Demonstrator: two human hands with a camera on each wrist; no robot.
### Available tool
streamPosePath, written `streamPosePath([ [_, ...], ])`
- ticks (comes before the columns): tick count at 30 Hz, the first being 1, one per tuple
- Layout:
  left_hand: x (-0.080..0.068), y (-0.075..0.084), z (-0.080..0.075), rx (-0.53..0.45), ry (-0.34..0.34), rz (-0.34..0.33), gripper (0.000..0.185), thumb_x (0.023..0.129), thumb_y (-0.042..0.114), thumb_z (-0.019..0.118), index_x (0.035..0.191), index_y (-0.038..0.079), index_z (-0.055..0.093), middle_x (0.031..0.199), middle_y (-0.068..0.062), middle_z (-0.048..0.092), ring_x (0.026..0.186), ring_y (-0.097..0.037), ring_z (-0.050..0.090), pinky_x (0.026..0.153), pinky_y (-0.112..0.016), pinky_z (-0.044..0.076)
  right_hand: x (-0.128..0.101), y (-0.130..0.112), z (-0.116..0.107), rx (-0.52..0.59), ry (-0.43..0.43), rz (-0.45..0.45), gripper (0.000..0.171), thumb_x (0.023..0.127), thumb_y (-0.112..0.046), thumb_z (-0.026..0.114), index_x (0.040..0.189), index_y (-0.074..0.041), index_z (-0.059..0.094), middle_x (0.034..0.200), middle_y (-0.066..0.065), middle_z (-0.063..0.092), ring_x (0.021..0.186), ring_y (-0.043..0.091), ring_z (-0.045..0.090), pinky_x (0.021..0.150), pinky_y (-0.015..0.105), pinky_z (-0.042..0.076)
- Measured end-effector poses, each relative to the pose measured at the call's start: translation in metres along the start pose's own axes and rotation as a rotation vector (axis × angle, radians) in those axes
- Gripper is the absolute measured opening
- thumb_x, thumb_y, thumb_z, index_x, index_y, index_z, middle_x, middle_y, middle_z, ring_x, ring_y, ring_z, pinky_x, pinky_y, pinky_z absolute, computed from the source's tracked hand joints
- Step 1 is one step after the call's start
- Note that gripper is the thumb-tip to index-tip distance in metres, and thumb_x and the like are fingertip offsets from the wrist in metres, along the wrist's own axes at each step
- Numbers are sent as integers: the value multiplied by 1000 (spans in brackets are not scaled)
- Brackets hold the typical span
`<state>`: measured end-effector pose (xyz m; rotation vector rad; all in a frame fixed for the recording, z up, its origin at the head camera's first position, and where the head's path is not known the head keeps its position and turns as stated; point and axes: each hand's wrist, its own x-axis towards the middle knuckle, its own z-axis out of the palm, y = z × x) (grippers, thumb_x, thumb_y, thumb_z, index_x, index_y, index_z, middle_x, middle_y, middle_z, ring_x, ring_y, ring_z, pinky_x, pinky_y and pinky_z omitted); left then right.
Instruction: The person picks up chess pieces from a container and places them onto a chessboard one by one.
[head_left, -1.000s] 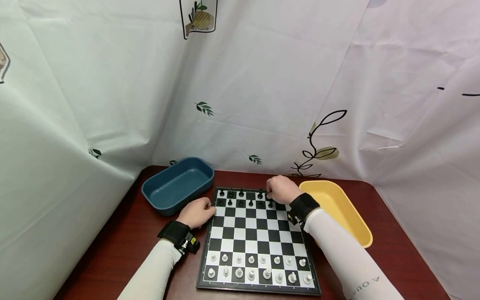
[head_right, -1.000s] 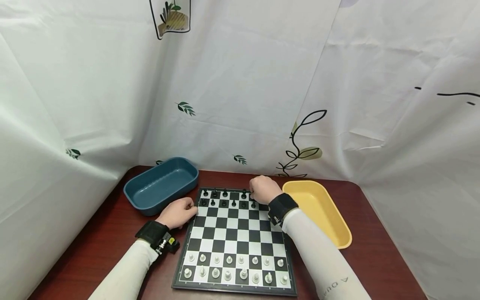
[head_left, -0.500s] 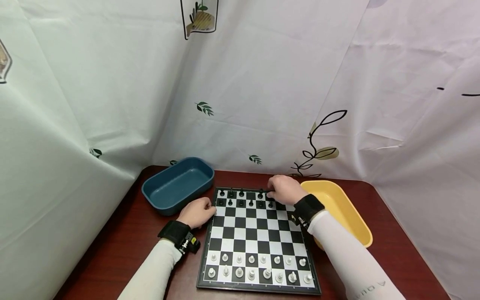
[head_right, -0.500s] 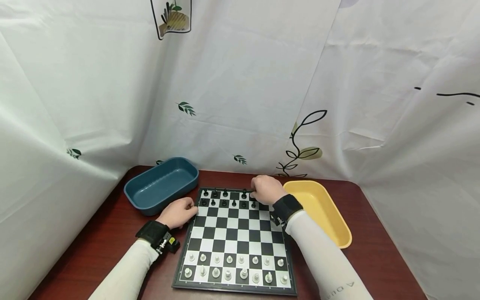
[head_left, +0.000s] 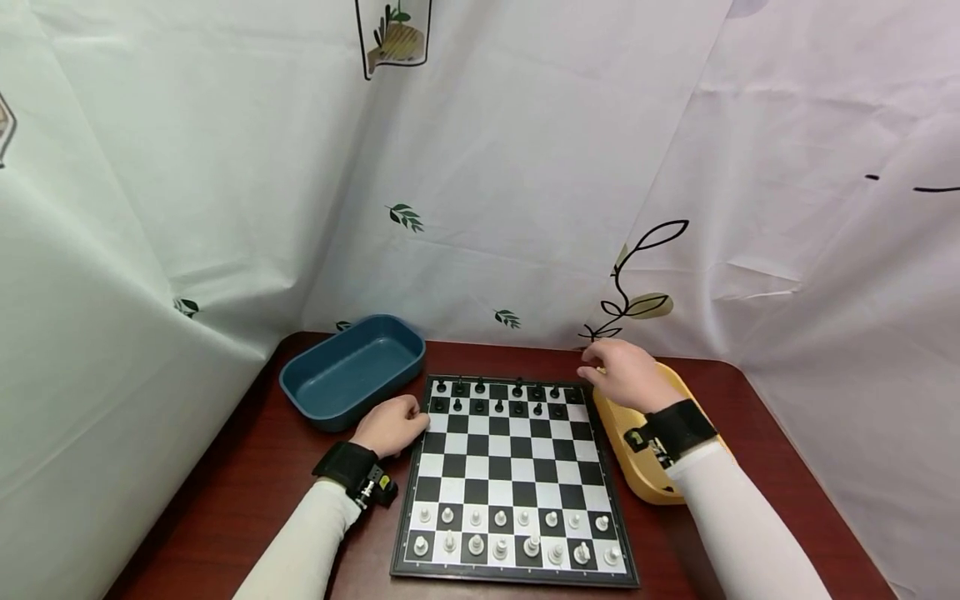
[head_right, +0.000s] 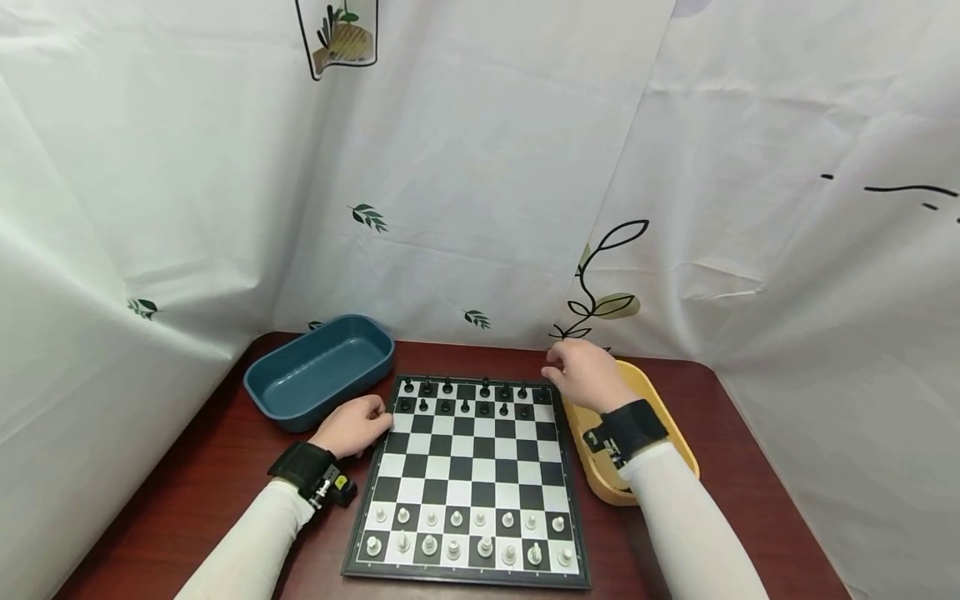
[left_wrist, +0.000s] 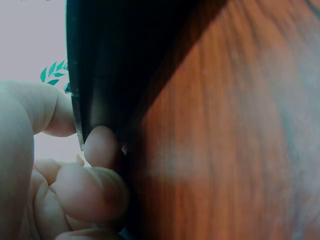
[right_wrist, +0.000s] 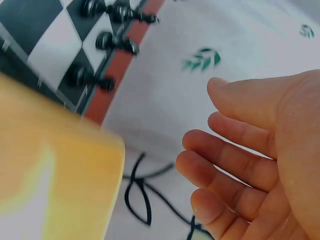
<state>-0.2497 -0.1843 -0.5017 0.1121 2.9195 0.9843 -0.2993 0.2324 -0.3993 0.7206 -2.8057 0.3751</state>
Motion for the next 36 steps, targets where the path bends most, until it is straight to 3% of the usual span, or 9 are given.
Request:
streamPosePath([
  [6,0,0,-1,-11,0,-4,25,100,32,65,81,17,60,65,-2,58,46,-22,58,51,-37,43,-25,20,-15,-6,32,48,21,102,-22,81,112,-4,81,105,10,77,98,33,74,86,56,59],
  [15,-1,-1,-1,-6,2,-7,25,101,32,65,81,16,60,65,-3,57,47,-22,58,51,-37,42,-52,40,-13,-17,-55,59,18,97,-21,86,107,-6,81,95,2,76,86,23,71,78,49,59],
  [31,-2,0,1,-3,5,-9,25,100,31,65,81,16,60,64,-3,58,46,-22,58,51,-37,42,-84,51,-7,22,-335,-12,15,90,-20,91,93,-15,77,84,-11,68,77,8,60,73,36,55],
  [36,-2,2,0,-7,2,-10,24,100,31,65,81,16,60,65,-3,58,47,-22,58,51,-37,42,-88,49,-12,37,-450,17,14,88,-17,91,88,-17,76,82,-10,66,75,8,58,72,33,52],
])
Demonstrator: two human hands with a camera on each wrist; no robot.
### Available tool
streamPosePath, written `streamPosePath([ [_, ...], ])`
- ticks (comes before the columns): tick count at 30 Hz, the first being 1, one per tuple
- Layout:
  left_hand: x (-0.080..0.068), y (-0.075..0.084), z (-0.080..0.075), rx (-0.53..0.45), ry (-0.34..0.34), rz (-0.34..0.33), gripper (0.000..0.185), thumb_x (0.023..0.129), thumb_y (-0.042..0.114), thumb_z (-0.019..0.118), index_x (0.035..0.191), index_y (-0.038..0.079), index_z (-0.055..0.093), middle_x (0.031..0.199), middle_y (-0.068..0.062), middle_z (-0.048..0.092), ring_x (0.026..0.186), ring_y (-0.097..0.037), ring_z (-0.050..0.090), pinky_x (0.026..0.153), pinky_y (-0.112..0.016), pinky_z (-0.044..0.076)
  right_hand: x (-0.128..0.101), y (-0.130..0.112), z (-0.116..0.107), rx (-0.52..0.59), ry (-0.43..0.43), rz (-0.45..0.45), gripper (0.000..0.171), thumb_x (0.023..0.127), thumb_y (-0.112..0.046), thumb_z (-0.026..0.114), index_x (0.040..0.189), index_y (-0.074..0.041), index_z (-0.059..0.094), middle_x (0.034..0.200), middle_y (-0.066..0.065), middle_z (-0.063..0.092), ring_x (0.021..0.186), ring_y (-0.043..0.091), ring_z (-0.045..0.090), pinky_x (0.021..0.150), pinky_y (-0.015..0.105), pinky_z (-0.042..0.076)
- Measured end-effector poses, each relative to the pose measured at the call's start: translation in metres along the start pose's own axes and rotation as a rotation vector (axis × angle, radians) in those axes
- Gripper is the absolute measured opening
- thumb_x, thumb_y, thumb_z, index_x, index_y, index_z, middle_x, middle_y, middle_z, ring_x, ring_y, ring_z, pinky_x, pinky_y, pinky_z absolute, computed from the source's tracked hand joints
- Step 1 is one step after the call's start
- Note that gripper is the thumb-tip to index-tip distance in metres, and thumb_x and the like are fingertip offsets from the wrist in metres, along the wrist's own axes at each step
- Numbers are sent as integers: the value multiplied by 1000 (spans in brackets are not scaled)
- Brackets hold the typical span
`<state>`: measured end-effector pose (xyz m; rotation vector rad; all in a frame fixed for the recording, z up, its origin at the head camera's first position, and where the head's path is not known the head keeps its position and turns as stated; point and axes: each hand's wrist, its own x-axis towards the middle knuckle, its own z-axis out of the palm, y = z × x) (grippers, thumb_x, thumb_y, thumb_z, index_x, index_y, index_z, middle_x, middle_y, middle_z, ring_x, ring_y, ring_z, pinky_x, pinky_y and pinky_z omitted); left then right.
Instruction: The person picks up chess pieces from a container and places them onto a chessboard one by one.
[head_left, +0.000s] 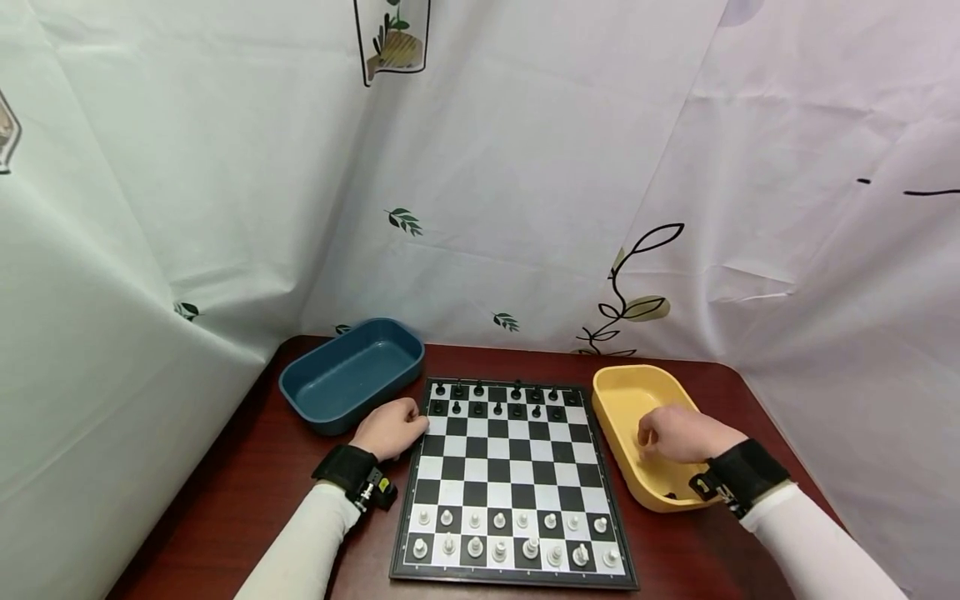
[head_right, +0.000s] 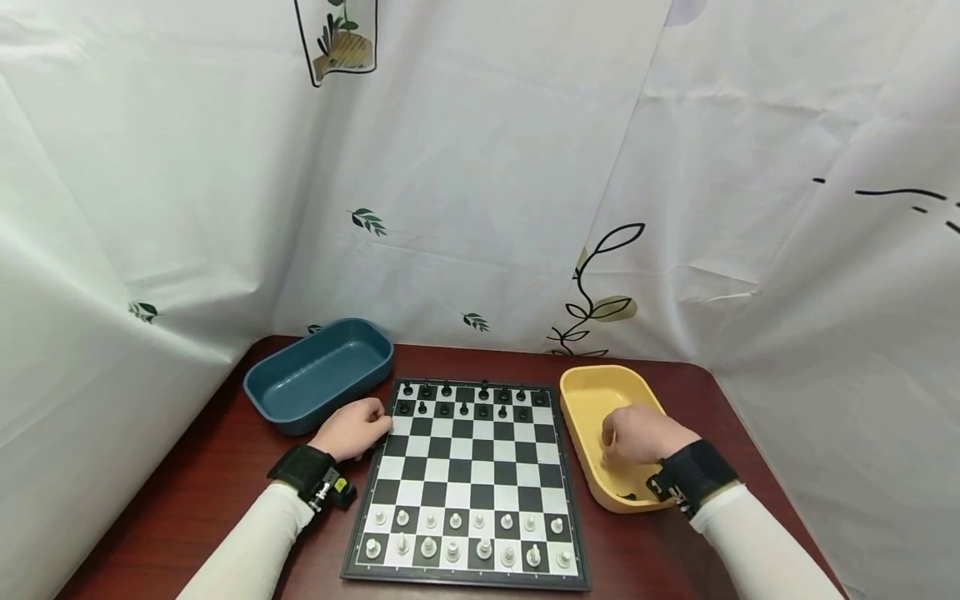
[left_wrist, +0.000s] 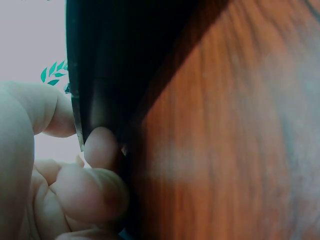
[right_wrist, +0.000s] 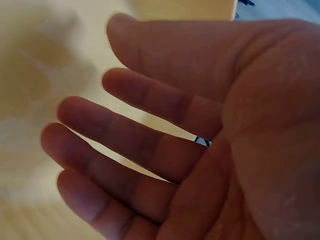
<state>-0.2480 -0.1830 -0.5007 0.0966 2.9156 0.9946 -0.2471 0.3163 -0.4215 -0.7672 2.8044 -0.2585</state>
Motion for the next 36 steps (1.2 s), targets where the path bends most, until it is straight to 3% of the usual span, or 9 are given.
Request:
streamPosePath([
  [6,0,-1,1,0,0,8,24,100,31,65,82,17,61,65,-2,58,47,-22,58,52,-37,43,-8,0,2,65,-155,14,22,83,-21,94,81,-21,72,71,-13,63,65,5,56,64,29,48],
  [13,-3,0,0,1,0,9,23,100,30,65,82,16,60,66,-2,57,46,-21,57,51,-36,42,-14,-1,5,172,-252,164,28,83,-20,95,80,-19,67,63,-1,66,54,15,60,50,29,44],
  [16,-2,-1,0,1,0,9,22,100,30,65,82,16,60,65,-2,57,46,-21,57,51,-36,42,-14,-2,7,207,-289,182,25,84,-13,92,81,-18,68,62,3,68,53,18,62,49,29,44],
  [26,-2,0,-1,-3,-7,6,23,100,30,65,82,16,61,66,-2,58,47,-21,58,52,-37,43,-6,-11,10,173,-355,153,28,76,3,87,79,-18,69,65,0,69,54,19,65,49,31,48],
  [36,-2,-1,0,-5,-7,10,23,101,29,64,83,16,61,67,-3,58,47,-22,57,52,-37,43,-4,-16,10,77,-352,115,35,68,10,85,73,-20,68,69,-5,65,51,13,57,49,28,46],
])
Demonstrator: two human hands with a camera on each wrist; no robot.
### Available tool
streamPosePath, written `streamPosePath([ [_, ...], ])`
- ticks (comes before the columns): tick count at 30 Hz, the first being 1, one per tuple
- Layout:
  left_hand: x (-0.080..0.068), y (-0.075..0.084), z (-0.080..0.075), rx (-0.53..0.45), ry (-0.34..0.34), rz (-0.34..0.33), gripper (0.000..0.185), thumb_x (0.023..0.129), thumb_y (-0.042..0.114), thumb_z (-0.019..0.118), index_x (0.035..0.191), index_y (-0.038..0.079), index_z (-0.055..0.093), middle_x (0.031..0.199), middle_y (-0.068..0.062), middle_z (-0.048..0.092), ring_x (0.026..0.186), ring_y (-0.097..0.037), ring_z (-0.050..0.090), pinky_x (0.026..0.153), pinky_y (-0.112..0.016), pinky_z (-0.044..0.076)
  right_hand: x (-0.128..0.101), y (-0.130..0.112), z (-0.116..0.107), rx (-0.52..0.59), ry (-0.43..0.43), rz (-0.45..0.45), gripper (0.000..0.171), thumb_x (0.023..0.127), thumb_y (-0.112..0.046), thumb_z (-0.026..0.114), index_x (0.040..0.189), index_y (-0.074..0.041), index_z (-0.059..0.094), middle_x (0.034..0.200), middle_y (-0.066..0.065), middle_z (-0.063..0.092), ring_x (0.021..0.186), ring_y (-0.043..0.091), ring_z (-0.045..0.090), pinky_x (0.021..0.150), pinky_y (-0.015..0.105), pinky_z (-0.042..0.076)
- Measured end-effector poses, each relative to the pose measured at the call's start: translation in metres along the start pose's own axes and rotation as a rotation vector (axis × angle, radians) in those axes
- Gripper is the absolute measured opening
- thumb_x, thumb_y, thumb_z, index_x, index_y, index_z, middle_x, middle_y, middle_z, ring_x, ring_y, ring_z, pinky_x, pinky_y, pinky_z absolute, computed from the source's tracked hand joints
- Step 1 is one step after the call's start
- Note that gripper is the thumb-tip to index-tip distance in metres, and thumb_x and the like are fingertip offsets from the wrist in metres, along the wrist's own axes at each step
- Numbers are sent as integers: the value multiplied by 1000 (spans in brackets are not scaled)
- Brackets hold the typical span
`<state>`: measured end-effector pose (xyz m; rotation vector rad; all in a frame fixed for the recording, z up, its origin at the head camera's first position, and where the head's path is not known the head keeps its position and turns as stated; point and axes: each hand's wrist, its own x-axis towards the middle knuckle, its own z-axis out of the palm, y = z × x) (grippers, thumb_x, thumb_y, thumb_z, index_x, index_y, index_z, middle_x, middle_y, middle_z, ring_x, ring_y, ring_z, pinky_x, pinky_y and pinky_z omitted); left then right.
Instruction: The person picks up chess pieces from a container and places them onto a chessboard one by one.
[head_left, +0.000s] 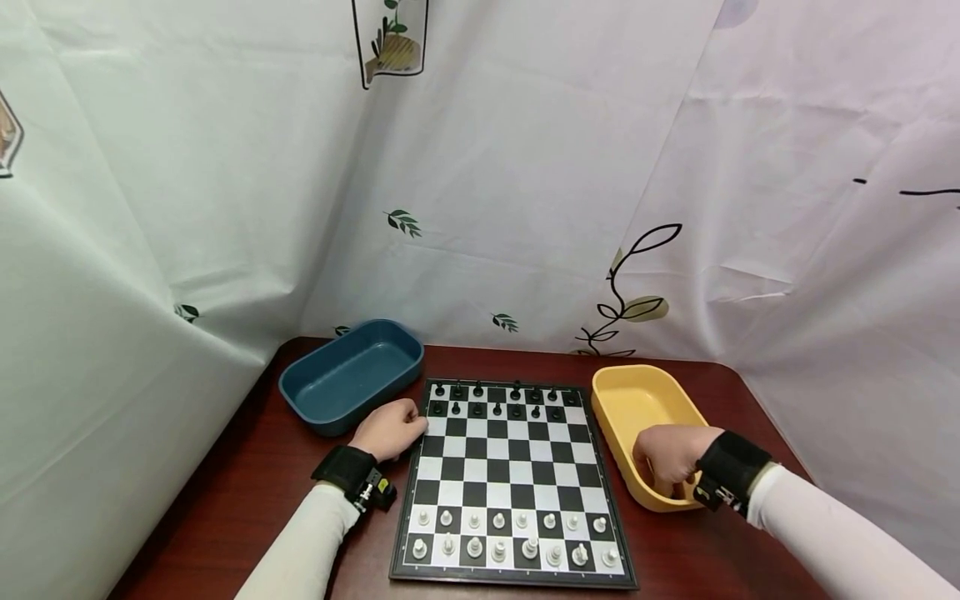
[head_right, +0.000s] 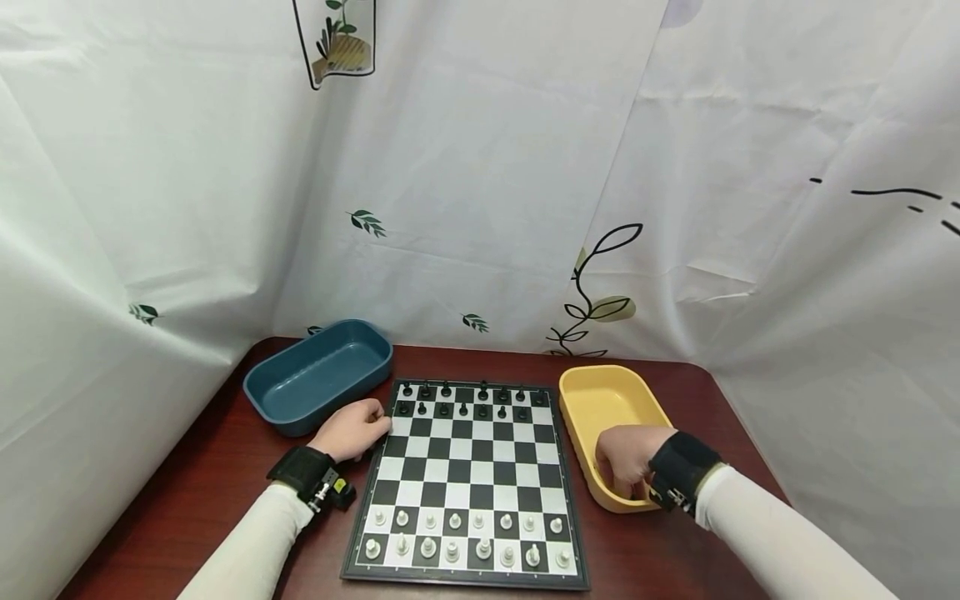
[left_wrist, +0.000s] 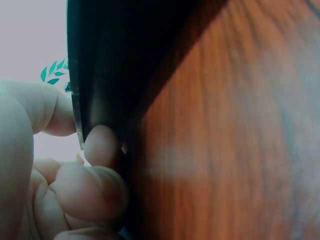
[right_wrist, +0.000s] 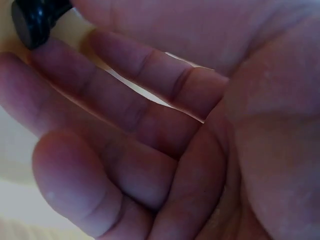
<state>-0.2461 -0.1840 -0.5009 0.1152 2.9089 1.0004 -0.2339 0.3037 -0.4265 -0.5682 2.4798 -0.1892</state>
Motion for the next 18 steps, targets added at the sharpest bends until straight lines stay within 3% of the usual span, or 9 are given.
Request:
streamPosePath([
  [10,1,2,-1,2,-1,5,23,100,29,64,82,16,60,64,-2,57,45,-21,57,50,-36,42,2,2,-1,-10,27,-22,32,68,10,81,71,-20,67,64,-5,64,51,13,62,50,27,45],
  [18,0,2,-1,2,-1,0,23,101,29,64,82,17,61,65,-2,58,46,-21,57,51,-36,43,12,14,-9,-123,233,-140,28,76,0,81,79,-19,61,72,-10,53,64,7,49,62,27,44],
])
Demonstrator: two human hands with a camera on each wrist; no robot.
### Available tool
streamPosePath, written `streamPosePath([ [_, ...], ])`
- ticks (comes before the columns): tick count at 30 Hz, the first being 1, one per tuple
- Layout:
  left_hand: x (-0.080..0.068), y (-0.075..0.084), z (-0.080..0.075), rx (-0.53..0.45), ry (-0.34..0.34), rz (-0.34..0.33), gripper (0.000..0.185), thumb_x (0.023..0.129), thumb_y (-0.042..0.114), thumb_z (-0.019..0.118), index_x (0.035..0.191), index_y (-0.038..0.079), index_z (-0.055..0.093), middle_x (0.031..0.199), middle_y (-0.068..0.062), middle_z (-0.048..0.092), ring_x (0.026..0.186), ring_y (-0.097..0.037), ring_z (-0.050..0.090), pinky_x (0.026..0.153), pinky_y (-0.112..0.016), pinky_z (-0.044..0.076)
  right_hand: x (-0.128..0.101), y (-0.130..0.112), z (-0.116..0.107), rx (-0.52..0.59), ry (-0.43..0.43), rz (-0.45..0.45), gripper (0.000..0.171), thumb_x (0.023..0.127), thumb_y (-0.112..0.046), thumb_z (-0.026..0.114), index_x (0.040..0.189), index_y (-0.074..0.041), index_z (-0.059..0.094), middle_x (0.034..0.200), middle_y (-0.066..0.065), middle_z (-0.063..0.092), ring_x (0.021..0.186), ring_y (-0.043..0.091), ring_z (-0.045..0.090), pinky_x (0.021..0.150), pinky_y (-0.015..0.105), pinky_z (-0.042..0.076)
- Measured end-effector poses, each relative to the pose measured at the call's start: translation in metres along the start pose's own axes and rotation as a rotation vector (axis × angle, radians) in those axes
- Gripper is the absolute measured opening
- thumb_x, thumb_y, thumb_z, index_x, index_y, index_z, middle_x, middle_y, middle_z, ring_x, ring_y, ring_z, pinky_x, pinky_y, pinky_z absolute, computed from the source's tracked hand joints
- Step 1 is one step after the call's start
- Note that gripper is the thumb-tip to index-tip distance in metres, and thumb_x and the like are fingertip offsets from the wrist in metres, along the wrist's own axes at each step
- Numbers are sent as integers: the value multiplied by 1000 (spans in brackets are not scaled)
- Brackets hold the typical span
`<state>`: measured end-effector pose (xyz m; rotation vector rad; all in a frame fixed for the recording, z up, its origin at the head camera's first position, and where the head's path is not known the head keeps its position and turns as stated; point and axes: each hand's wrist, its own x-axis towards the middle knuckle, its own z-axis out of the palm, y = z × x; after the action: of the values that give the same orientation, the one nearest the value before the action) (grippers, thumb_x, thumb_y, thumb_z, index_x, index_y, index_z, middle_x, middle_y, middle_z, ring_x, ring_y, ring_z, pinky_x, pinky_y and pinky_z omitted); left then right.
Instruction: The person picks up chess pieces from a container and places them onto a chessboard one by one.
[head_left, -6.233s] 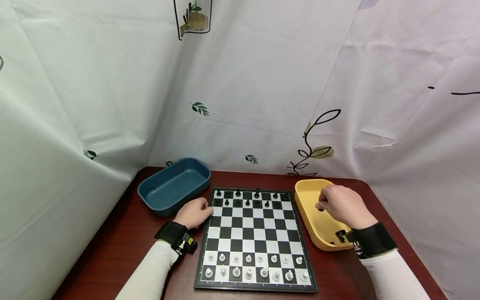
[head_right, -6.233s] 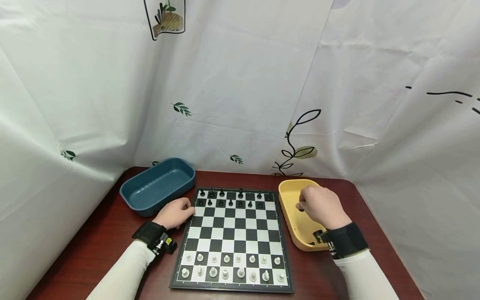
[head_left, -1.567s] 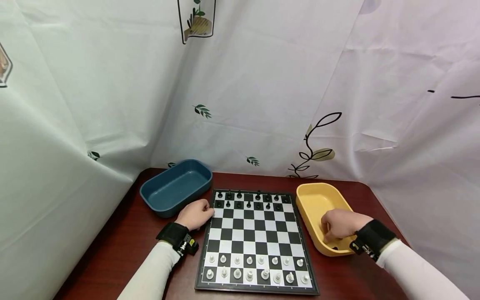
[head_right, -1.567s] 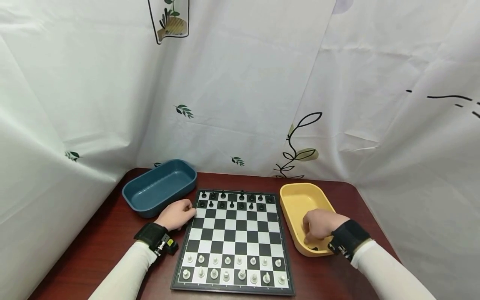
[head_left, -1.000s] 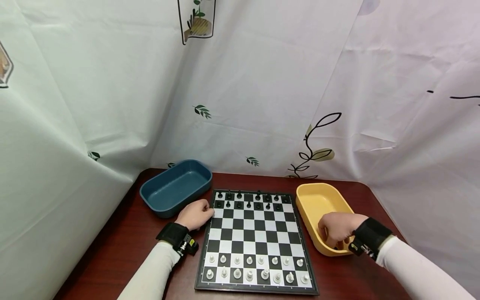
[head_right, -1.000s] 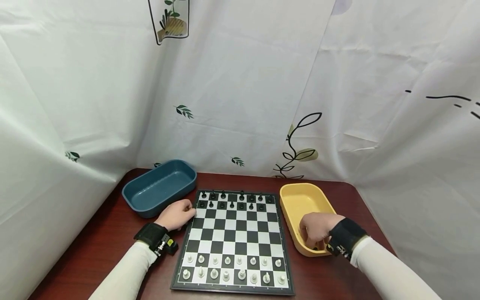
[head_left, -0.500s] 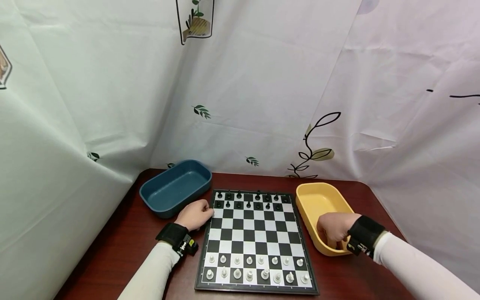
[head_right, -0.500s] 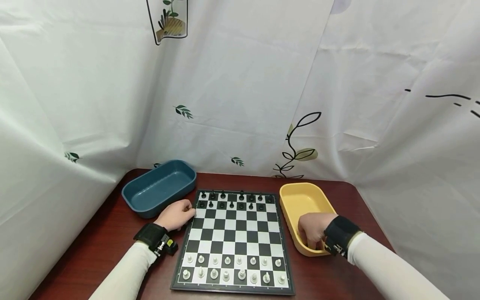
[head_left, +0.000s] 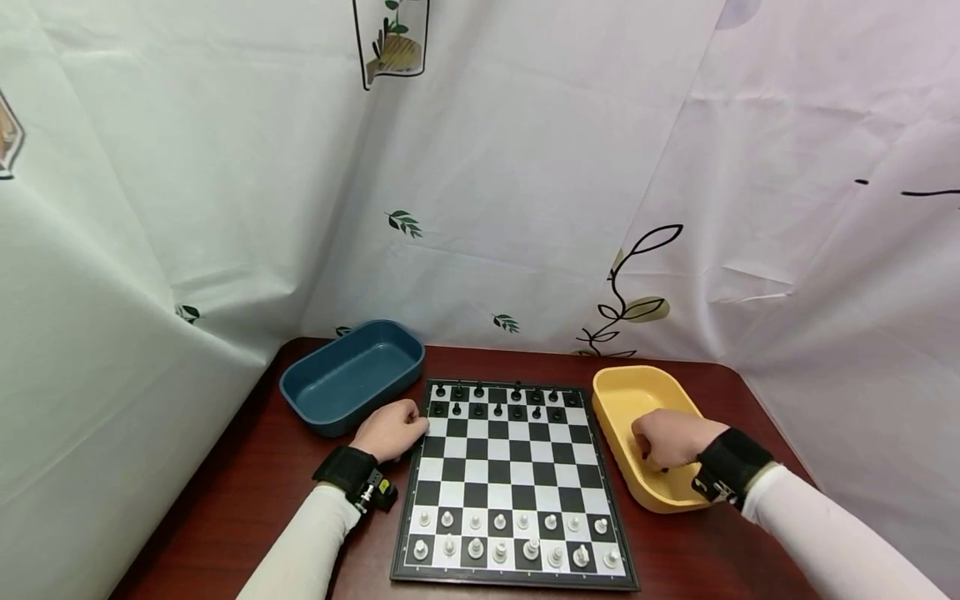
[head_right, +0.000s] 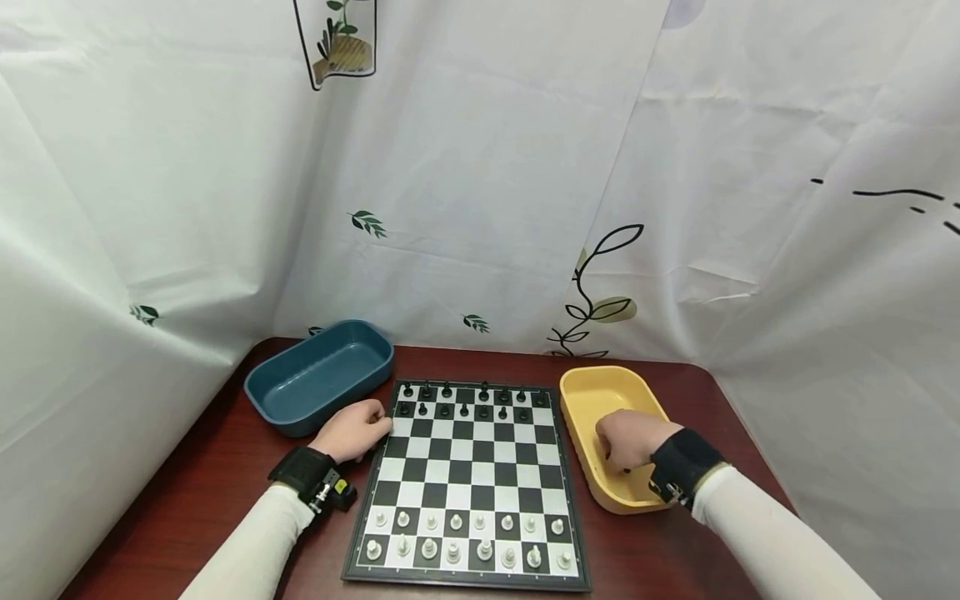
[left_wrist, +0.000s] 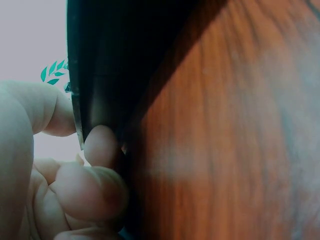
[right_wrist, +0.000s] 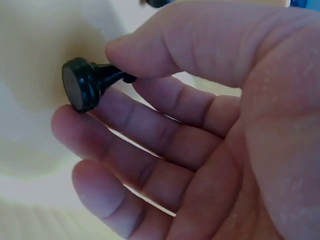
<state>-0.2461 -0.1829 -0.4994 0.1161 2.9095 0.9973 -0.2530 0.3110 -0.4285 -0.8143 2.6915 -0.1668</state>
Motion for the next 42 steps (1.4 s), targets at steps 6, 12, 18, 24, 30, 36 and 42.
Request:
streamPosePath([
  [6,0,0,0,-1,1,4,23,101,29,64,82,16,60,65,-2,57,46,-22,57,52,-36,43,9,13,-3,30,88,8,27,79,-2,85,84,-17,63,77,-10,56,70,7,52,68,28,46],
  [12,-1,0,-1,-3,1,4,23,101,29,64,82,16,61,65,-2,57,46,-22,57,51,-36,43,15,24,-5,84,166,44,19,89,-10,87,96,-14,70,82,-7,60,72,8,55,70,32,48],
  [18,-1,1,0,-4,2,2,24,101,29,64,81,16,60,64,-3,57,46,-22,57,51,-36,42,17,35,-4,115,246,30,13,93,-9,83,101,-14,75,84,-10,63,70,7,53,68,30,45],
  [24,-1,0,-1,-4,-1,6,24,101,29,63,81,16,60,64,-3,57,46,-22,57,51,-36,42,14,33,-17,95,347,37,12,93,-11,83,101,-14,74,78,-16,65,70,6,55,70,31,46],
  [30,-1,-1,-1,2,5,5,25,101,30,63,81,16,59,64,-2,57,46,-22,57,51,-36,43,19,19,-41,85,483,27,12,95,-10,82,106,-10,77,83,-13,72,77,8,66,73,36,54],
  [36,-2,-1,-1,-3,-1,2,25,101,29,63,81,15,60,65,-3,57,46,-22,57,52,-37,42,38,-6,-59,86,531,-17,13,96,-8,82,107,-9,75,90,-5,75,85,15,71,80,46,57],
  [42,0,-1,-1,1,3,6,25,101,30,63,81,16,60,65,-2,57,46,-22,57,51,-37,43,65,-38,-66,88,530,-55,15,95,-9,84,106,-10,74,91,-3,75,84,16,70,80,46,57],
])
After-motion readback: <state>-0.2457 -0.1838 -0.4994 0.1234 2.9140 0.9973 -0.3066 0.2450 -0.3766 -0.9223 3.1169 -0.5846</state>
